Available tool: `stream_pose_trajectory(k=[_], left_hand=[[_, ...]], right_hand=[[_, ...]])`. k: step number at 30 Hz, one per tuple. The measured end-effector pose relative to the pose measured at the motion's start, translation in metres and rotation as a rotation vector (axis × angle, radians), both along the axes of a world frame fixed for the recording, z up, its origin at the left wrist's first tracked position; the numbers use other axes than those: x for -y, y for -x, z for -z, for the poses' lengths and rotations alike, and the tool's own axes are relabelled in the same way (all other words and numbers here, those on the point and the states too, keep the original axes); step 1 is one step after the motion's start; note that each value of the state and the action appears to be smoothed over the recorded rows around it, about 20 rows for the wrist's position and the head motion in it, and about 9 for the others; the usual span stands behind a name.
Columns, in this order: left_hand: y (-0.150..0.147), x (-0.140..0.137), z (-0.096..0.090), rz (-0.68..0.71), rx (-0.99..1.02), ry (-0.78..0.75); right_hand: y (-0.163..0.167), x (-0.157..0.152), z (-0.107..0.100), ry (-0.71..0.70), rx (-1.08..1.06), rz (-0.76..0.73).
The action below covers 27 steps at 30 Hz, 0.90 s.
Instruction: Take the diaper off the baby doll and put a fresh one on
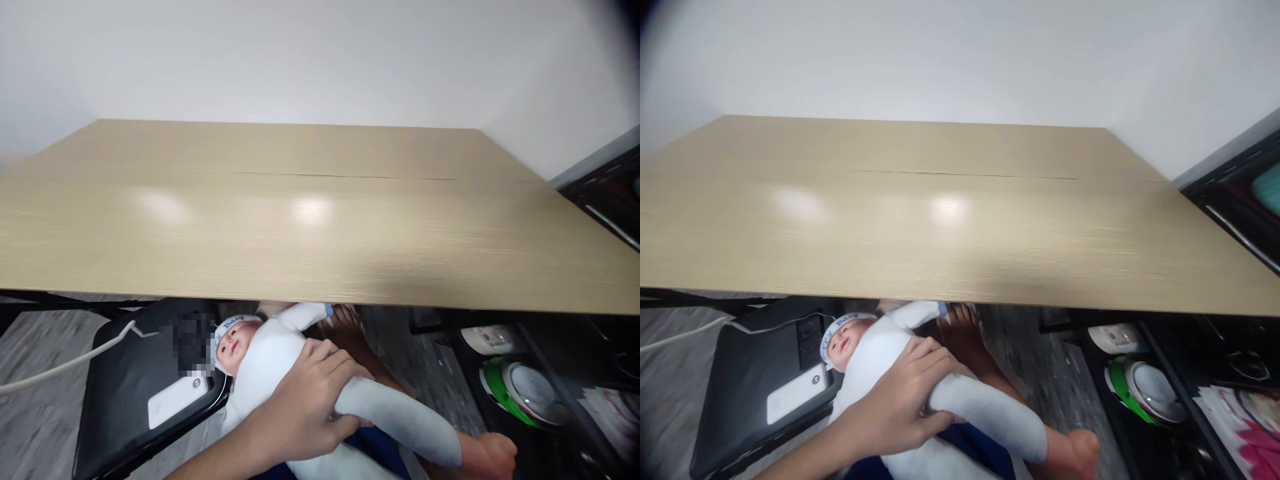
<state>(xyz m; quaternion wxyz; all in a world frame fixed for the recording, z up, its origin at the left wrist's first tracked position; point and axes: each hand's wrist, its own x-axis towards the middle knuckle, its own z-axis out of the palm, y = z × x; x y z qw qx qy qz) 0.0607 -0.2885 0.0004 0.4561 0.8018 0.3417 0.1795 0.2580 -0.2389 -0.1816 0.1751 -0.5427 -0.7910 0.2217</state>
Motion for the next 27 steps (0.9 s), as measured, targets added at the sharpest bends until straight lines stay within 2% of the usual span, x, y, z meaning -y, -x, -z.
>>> stream_pose_trajectory(k=[4,9,14,21,24,27], left_hand=[[0.004,0.003,-0.004,-0.006,-0.001,-0.001],[0.010,0.007,-0.012,-0.026,0.009,0.013],[0.019,0.016,-0.014,-0.010,0.034,-0.049],[0.026,0.028,-0.011,-0.052,0.066,-0.107],[0.020,0.026,-0.008,-0.047,0.041,-0.111],[0.014,0.023,-0.006,-0.012,0.022,-0.130]], right_hand=[[0.000,0.003,0.006,0.012,0.061,0.095],[0.000,-0.003,0.018,0.041,0.095,0.127],[-0.001,-0.008,0.032,0.073,0.133,0.133],[-0.013,0.019,0.023,0.070,0.140,0.005],[-0.015,0.024,0.019,0.065,0.173,0.038],[-0.011,0.015,0.016,0.048,0.214,0.131]])
